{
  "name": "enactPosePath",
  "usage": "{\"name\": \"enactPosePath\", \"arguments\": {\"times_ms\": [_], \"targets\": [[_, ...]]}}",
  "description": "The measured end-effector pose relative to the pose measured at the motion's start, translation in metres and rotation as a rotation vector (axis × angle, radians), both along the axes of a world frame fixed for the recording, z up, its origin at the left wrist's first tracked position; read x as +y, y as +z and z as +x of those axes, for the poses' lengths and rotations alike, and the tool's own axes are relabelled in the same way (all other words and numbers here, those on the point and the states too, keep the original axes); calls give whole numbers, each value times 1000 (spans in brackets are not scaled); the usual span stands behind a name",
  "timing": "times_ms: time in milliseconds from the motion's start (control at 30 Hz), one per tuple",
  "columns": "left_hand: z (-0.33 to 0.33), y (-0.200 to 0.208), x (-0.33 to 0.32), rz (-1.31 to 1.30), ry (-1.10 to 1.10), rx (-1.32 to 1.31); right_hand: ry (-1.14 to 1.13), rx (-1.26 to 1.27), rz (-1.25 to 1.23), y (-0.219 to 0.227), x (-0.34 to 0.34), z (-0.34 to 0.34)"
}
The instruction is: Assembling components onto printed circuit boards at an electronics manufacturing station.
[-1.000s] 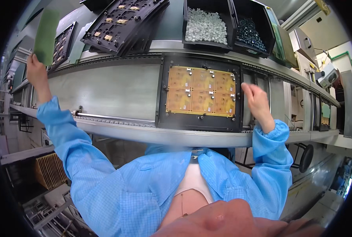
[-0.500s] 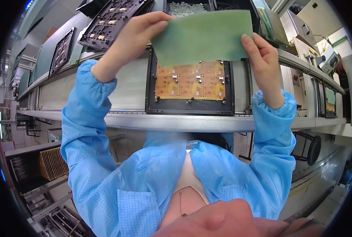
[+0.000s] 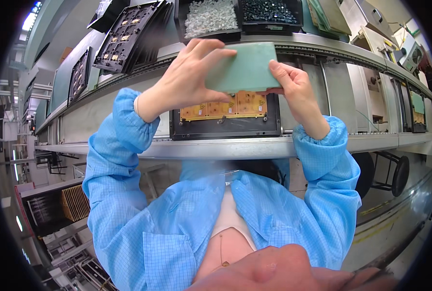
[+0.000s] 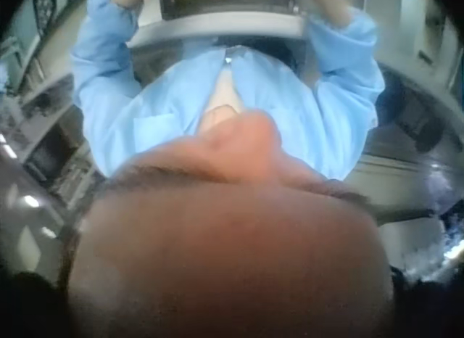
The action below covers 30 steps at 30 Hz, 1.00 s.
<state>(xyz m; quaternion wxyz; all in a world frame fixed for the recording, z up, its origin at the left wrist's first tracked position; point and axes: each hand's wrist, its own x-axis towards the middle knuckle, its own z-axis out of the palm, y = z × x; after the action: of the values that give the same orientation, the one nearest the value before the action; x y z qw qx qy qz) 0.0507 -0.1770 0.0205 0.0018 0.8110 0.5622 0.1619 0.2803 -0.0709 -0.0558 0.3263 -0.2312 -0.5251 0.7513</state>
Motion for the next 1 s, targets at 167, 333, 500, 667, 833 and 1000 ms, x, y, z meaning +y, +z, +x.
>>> {"name": "enactPosePath", "arguments": {"times_ms": [167, 333, 500, 667, 833, 1000], "targets": [[-13, -27, -14, -79, 84, -27, -264, -218, 269, -13, 29, 26], [-10, -37, -16, -149, 106, -28, -233, -224, 219, -12, 27, 29], [-7, -43, -9, -180, 91, -21, -207, -192, 237, -11, 26, 32], [-7, -46, -8, -166, 90, -8, -184, -169, 235, -9, 23, 33], [-8, -50, -7, -177, 96, -16, -173, -181, 233, -9, 22, 33], [-5, -52, -8, -182, 99, -25, -150, -181, 241, -9, 20, 35]]}}
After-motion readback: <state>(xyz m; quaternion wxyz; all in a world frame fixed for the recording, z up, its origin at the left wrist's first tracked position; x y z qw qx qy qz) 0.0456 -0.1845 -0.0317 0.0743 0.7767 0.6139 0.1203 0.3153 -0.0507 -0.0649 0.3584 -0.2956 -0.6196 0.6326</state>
